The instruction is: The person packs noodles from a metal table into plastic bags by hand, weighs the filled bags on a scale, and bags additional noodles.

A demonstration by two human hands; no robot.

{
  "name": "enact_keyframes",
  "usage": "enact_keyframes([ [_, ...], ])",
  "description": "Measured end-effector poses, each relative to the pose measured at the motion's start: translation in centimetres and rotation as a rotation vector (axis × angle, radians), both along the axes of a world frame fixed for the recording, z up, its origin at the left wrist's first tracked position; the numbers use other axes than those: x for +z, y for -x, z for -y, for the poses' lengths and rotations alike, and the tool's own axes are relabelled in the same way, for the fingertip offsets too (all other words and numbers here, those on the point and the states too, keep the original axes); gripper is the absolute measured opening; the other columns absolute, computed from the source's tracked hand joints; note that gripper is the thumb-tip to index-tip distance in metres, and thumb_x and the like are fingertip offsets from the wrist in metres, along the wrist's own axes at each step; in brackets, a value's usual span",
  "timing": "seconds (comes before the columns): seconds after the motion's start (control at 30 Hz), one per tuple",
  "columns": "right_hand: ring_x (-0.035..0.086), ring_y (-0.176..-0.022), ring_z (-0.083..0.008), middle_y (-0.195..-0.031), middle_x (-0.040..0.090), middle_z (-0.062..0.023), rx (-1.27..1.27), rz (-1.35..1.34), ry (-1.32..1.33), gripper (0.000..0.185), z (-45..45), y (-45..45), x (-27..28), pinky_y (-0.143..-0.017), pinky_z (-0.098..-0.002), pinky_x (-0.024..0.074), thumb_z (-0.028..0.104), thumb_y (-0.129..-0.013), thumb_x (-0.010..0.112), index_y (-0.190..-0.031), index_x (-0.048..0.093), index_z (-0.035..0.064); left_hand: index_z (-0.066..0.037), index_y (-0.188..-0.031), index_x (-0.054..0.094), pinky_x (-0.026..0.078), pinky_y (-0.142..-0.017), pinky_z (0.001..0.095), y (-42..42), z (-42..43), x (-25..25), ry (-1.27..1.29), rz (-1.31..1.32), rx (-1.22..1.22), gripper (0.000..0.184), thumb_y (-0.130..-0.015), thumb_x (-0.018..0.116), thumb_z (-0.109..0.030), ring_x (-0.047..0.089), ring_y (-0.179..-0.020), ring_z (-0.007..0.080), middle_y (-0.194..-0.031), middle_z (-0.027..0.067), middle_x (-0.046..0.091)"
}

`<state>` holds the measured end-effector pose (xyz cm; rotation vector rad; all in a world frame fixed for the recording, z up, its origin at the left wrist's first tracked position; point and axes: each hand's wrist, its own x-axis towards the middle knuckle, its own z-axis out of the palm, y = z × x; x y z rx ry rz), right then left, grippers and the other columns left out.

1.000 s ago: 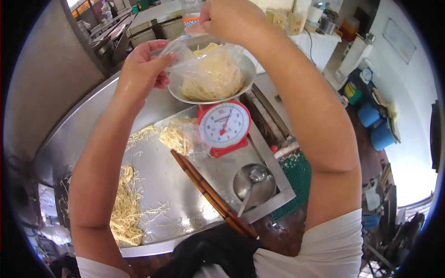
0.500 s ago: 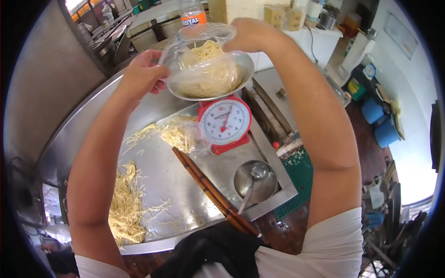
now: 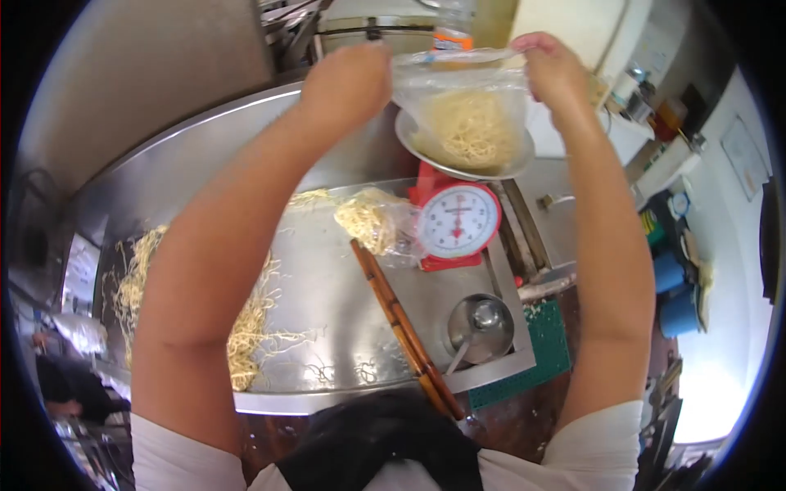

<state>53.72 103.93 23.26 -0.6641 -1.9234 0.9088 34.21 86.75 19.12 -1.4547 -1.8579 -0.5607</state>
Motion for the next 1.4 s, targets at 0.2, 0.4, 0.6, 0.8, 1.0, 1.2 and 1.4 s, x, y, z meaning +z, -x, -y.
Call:
enact_keyframes([
  [0.2,0.035,-0.053,-0.0001,-0.078,0.053,0.0082,0.205,-0.172,-0.088,0.022,9.7,-2.7,6.4,-0.046,-0.0158,0.0276,0.019,-0.091,0.055,-0.109,0.061,0.0072,-0.001,-0.079,0.060,0.049,-0.065,0.0387,-0.3,10.8,9.2,-0.232,0.182,-0.132,0.014,-0.077,0.047,-0.001,0.061,-0.069,0.0314,-0.074,0.0191,0.062],
  [0.4,0.040,-0.051,-0.0006,-0.061,0.044,0.0081,0.278,0.351,-0.112,0.016,16.9,-3.0,1.0,-0.047,-0.0172,0.0334,0.017,-0.092,0.049,-0.096,0.063,0.0114,-0.005,-0.079,0.057,0.047,-0.059,0.0317,-2.7,23.3,6.0,-0.064,0.709,-0.263,0.012,-0.077,0.047,0.002,0.059,-0.063,0.0180,-0.068,0.0092,0.057],
  [0.6,0.061,-0.071,-0.0277,-0.073,0.060,-0.0139,0.567,0.844,-0.242,0.011,24.2,-2.7,-15.4,-0.069,-0.0386,0.0479,0.009,-0.084,0.051,-0.090,0.060,0.0064,-0.006,-0.083,0.057,0.046,-0.061,0.0328,-5.4,33.2,-13.0,0.361,1.054,-0.201,0.012,-0.077,0.050,0.000,0.058,-0.066,0.0191,-0.070,0.0085,0.058],
  [0.8,0.054,-0.063,-0.0087,-0.066,0.056,-0.0010,0.628,0.815,0.356,0.015,27.1,-2.8,-16.2,-0.059,-0.0250,0.0428,0.011,-0.085,0.062,-0.098,0.062,0.0049,-0.008,-0.114,0.061,0.051,-0.078,0.0353,-3.0,41.6,-23.6,0.259,0.780,0.179,0.036,-0.081,0.065,-0.020,0.064,-0.084,0.0278,-0.109,0.0106,0.064],
  [1.0,0.043,-0.063,-0.0017,-0.069,0.050,0.0070,0.596,0.451,0.425,0.020,29.0,-2.1,-15.6,-0.057,-0.0185,0.0377,0.009,-0.085,0.066,-0.103,0.061,0.0015,-0.007,-0.103,0.065,0.051,-0.074,0.0422,2.9,46.4,-27.8,0.655,0.716,0.526,0.024,-0.084,0.062,-0.022,0.063,-0.085,0.0337,-0.101,0.0136,0.063],
  [1.2,0.042,-0.064,-0.0017,-0.072,0.049,0.0070,0.624,0.372,0.442,0.022,31.5,-0.1,-15.0,-0.057,-0.0180,0.0368,0.008,-0.084,0.066,-0.105,0.061,0.0027,-0.003,-0.094,0.067,0.046,-0.061,0.0273,2.9,43.5,-19.8,0.056,1.058,0.235,0.014,-0.082,0.068,-0.010,0.059,-0.070,0.0135,-0.081,0.0060,0.062],
  [1.4,0.056,-0.100,-0.0173,-0.108,0.058,-0.0080,0.951,0.252,0.270,0.048,39.2,8.8,-13.4,-0.087,-0.0319,0.0473,0.010,-0.081,0.067,-0.126,0.049,0.0059,-0.002,-0.091,0.068,0.043,-0.060,0.0234,-0.4,39.8,-8.5,-0.060,1.018,-0.159,0.011,-0.080,0.070,-0.005,0.054,-0.070,0.0078,-0.078,0.0024,0.061],
])
